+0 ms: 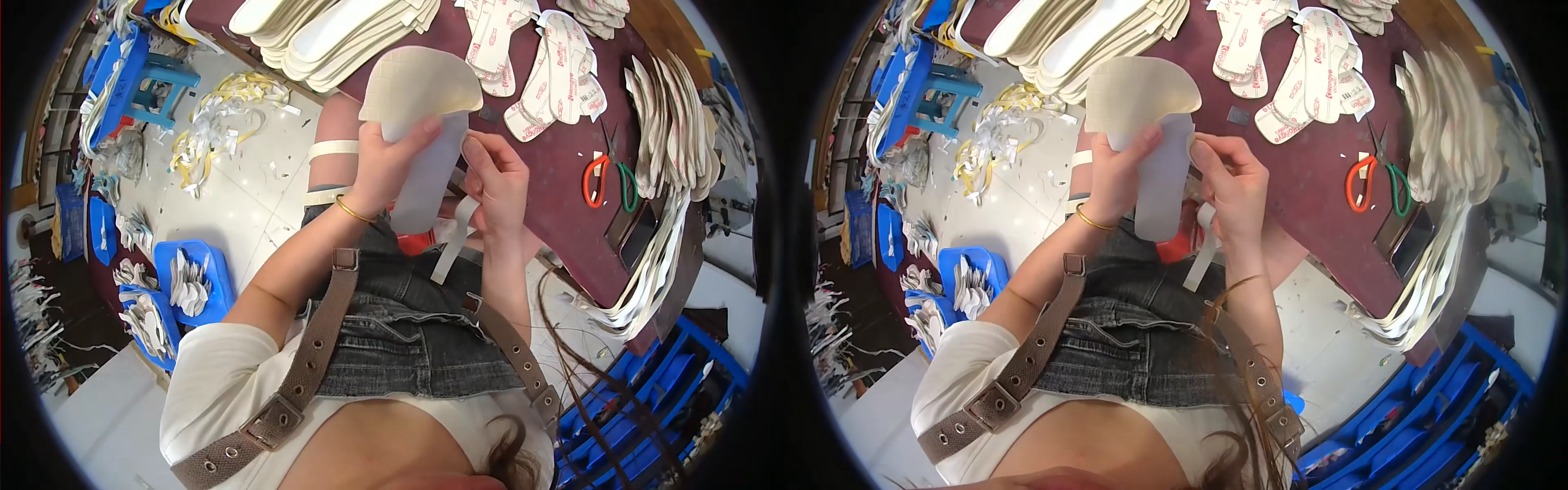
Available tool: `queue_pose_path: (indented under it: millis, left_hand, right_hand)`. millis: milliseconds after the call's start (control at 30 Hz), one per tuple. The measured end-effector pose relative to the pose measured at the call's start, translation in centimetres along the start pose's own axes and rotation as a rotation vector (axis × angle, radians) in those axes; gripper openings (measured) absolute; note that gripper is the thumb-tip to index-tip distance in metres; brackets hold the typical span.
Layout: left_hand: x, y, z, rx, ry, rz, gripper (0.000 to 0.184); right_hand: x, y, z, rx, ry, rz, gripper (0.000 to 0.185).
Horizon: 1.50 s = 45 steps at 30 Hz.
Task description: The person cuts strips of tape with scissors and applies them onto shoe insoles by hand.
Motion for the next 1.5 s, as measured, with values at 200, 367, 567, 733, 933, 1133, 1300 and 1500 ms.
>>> queue_pose_path:
  millis: [200, 367, 567, 733, 933, 1133, 1300, 1500]
  left_hand:
    - [-2.2, 0.6, 0.1, 0.066, -0.119, 0.139, 0.031]
    - [-2.3, 1.3, 0.5, 0.136, -0.120, 0.122, 0.025]
    - [-3.5, 2.6, 1.9, 0.289, -0.050, 0.151, 0.026]
    - [-5.7, 3.5, 1.8, 0.335, 0.063, 0.333, 0.030]
    - [-4.0, 3.9, 2.1, 0.315, 0.077, 0.264, 0.029]
    - [-5.5, 3.9, 0.3, 0.287, -0.177, 0.434, 0.041]
    - [-3.0, 4.7, -2.1, 0.274, -0.501, 0.473, 0.046]
    - [-2.6, 5.0, -6.6, 0.172, -0.782, 0.780, 0.033]
  right_hand:
    - [-2.6, 2.2, 4.4, 0.465, -0.674, 0.464, 0.019]
    - [1.0, 1.2, 0.3, 0.112, -0.192, 0.122, 0.021]
    - [2.3, 0.7, -0.1, 0.303, -0.488, 0.150, 0.020]
    - [-0.3, 4.9, 4.9, 0.300, -0.271, 0.144, 0.026]
    - [0.3, 5.8, 4.2, 0.223, -0.304, 0.161, 0.022]
    - [-1.1, 4.6, 4.1, 0.095, -0.160, 0.261, 0.023]
    - [0.3, 1.3, 2.4, -0.264, -0.214, 0.476, 0.033]
    - [1.8, -2.1, 0.4, -0.384, 0.051, 0.539, 0.025]
Point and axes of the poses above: each hand's wrist, its own y-axis towards the middle knuckle, its own x-axis out of the back of the hand, z = x × y, the point moved 8 cm from there along y, towards the middle knuckle, and after that the axes turned 13 degrees about x, right-handed, at the moved point
